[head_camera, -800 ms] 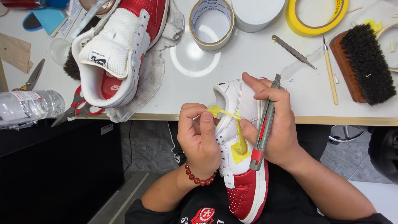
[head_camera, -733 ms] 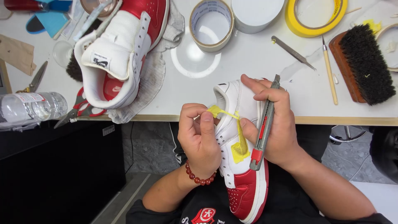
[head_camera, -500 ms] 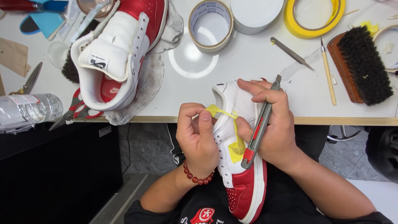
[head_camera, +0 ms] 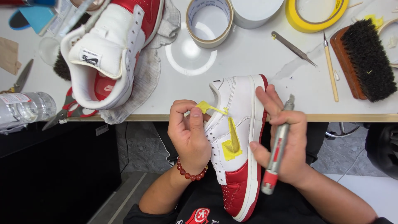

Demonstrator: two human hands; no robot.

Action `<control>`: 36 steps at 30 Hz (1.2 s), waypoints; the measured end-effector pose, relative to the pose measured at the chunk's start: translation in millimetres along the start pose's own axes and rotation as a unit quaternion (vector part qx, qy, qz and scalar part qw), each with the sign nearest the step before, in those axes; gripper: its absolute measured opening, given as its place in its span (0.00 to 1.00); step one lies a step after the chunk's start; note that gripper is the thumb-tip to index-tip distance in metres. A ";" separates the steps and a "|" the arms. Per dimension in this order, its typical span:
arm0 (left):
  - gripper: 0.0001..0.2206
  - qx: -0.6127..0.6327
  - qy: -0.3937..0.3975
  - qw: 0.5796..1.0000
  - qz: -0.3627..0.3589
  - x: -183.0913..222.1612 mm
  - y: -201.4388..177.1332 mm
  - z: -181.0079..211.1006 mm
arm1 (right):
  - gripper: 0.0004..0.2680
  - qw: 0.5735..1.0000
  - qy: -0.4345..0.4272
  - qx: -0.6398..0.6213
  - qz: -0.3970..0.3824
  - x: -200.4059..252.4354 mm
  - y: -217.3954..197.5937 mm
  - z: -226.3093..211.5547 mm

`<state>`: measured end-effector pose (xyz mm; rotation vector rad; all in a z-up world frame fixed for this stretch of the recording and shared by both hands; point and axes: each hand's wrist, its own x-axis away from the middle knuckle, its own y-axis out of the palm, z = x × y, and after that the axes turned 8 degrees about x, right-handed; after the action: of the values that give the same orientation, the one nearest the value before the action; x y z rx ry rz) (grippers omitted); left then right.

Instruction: The person customizes a sneaker by cutting yellow paper with a utility knife while holding the shoe, then peeling the cut paper from the shoe. The person then picks up a roll of tape and pulls a length from it.

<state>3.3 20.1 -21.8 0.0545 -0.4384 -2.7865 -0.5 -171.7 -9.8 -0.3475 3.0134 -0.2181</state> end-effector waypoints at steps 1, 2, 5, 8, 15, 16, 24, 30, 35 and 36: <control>0.04 0.000 -0.004 1.000 0.003 0.9 0.3 -0.2 | 0.19 1.000 0.004 0.000 -0.003 3.6 -2.3 3.6; 0.04 -0.003 -0.005 1.000 0.005 1.9 0.6 -0.5 | 0.19 1.000 -0.008 -0.008 0.011 7.2 -4.6 7.1; 0.04 -0.010 -0.004 1.000 0.007 2.5 0.6 -0.4 | 0.18 0.999 -0.039 0.028 0.023 9.4 -5.9 7.6; 0.04 -0.013 0.001 1.000 0.007 2.9 1.2 -0.3 | 0.18 0.993 -0.071 0.095 0.016 9.7 -6.6 4.2; 0.04 -0.042 0.002 0.999 0.005 3.5 1.0 -1.4 | 0.19 0.978 -0.122 0.170 -0.011 9.9 -8.9 3.9; 0.04 -0.044 0.001 0.999 0.004 4.0 0.6 -2.5 | 0.19 0.978 -0.120 0.168 -0.009 10.1 -9.1 4.7; 0.04 -0.061 0.027 0.998 -0.010 2.3 -3.8 -0.9 | 0.18 0.977 -0.133 0.163 0.021 10.1 -14.8 4.0; 0.03 -0.136 0.108 0.979 -0.110 -9.8 9.7 44.9 | 0.18 0.993 -0.090 0.063 0.042 -17.4 -30.7 -20.4; 0.04 -0.190 0.088 0.947 -0.243 -21.6 28.4 73.8 | 0.18 0.995 -0.022 -0.101 -0.005 -17.5 -36.7 -29.4; 0.06 -0.225 0.109 0.930 -0.269 -24.3 31.8 76.3 | 0.18 0.992 -0.015 -0.123 -0.022 -13.5 -39.5 -26.6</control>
<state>29.4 21.4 60.3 0.4325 0.3321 -3.2834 18.1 -203.2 23.6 -0.4335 3.0082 0.1576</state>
